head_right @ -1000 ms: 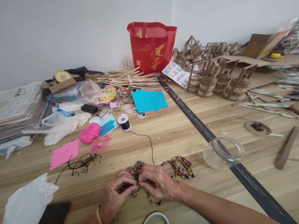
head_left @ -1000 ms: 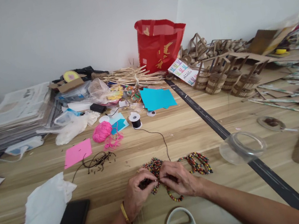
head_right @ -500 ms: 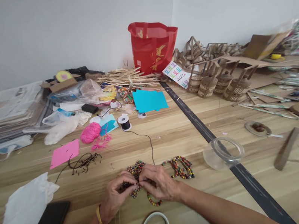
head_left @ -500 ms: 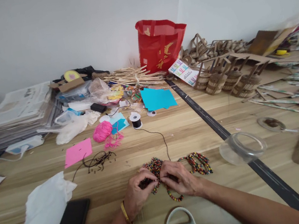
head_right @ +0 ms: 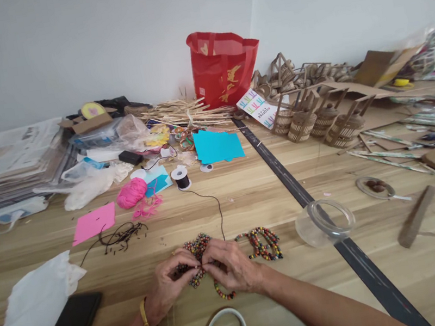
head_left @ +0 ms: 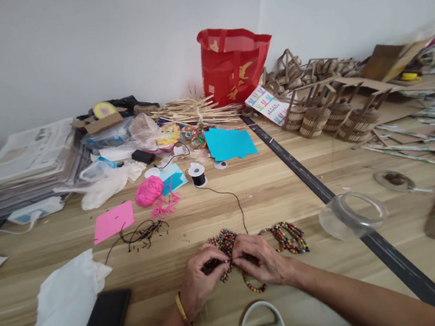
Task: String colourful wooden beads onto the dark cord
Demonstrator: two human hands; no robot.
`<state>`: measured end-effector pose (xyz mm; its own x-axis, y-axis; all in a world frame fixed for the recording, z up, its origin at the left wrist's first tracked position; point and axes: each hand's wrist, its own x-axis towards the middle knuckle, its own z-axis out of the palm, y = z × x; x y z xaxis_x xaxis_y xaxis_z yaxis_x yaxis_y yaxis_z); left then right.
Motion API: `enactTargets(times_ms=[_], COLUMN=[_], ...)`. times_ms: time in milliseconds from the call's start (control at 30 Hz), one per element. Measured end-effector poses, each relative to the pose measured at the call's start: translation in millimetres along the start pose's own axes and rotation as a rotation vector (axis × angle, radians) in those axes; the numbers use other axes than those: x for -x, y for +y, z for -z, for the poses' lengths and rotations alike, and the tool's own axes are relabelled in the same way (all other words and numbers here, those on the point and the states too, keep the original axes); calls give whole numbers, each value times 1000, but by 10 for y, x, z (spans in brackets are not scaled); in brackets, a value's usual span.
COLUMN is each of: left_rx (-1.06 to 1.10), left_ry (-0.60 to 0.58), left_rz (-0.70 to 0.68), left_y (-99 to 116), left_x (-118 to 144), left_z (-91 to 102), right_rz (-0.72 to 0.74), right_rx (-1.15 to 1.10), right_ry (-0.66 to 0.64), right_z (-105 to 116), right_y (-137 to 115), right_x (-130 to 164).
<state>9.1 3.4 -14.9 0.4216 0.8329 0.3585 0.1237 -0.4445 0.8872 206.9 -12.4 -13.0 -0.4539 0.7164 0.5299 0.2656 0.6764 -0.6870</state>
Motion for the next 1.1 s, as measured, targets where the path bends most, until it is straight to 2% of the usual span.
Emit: enactTargets(times_ms=[433,1100], left_rx=[-12,16], left_ry=[9,16], left_rz=[61,-44], left_y=[23,-28], left_x=[10,11], left_z=[-4,-16], right_rz=[-8,-10], right_rx=[6,8], right_ry=[-10,-19], right_z=[-2,-1], right_y=[1,3], right_x=[-1,2])
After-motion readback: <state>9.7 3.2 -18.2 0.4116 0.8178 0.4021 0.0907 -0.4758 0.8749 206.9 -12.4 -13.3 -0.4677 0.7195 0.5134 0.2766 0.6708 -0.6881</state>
